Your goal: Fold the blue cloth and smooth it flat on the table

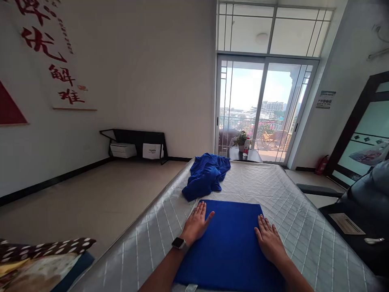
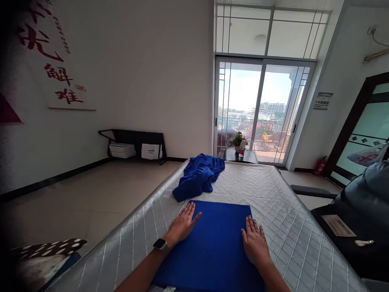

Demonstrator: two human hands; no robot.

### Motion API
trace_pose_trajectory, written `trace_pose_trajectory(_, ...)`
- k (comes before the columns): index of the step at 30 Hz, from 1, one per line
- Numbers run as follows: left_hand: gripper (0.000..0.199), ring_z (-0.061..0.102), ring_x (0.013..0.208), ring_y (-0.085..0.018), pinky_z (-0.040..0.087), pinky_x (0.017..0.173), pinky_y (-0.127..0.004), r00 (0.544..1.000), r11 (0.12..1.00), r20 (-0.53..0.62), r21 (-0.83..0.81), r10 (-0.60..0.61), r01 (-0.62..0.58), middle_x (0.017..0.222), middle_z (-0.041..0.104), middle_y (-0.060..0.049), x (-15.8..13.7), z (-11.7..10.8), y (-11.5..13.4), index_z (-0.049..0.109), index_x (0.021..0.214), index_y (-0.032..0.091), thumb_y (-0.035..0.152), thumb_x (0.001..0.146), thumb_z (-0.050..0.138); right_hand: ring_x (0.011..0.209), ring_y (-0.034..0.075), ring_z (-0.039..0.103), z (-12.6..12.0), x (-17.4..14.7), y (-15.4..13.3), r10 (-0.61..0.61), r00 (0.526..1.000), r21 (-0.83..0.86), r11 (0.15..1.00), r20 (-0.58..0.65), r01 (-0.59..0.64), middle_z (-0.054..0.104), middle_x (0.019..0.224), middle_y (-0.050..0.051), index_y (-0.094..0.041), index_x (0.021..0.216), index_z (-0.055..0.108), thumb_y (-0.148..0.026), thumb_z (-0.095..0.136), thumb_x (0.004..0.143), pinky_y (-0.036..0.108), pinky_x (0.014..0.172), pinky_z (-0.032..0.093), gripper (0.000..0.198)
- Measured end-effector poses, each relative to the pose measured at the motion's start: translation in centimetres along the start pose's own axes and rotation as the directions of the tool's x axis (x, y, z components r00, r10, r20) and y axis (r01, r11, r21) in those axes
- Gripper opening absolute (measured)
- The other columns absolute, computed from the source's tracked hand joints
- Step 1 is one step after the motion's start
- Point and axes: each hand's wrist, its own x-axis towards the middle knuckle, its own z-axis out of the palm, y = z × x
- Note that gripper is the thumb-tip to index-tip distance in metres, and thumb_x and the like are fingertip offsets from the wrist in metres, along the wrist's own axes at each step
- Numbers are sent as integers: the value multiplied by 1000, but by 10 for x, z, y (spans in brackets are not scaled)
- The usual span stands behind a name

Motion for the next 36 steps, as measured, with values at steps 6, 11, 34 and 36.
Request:
trace_pose_trajectory(6,80,28,145,-29,24,119,-47,1000,998,-15,66,-11,12,155,33,-18,3,1,-4,34,150,6,64,98,16,149,17,7,-4,0,-2,26,1000,46,999,5,-26,8,162,1,-14,155,13,-41,14,98,41,121,5,63)
trace_pose_trajectory(11,76,25,146,-28,25,118,-47,992,992,36,32,122,-123,157,30,-18,-2,-4,48,30,152,8,61,100,16,149,18,6,-9,-2,-4,24,1000,72,997,15,-25,10,162,3,-13,155,14,-39,14,98,41,121,6,63)
trace_pose_trajectory(34,77,22,147,-25,23,120,-46,996,996,85,71,42,-48,159,24,-14,-56,-23,8,24,154,9,62,99,14,149,18,7,0,1,1,13,1000,18,1000,-11,-13,10,162,3,-12,155,15,-39,15,97,42,121,5,64)
trace_pose_trajectory(36,77,22,147,-24,24,120,-44,998,997,61,77,20,-25,159,25,-14,-59,-22,-6,25,154,9,62,99,15,149,18,7,3,1,2,14,1000,13,1000,-25,-13,11,162,2,-13,155,16,-39,16,97,41,121,6,64)
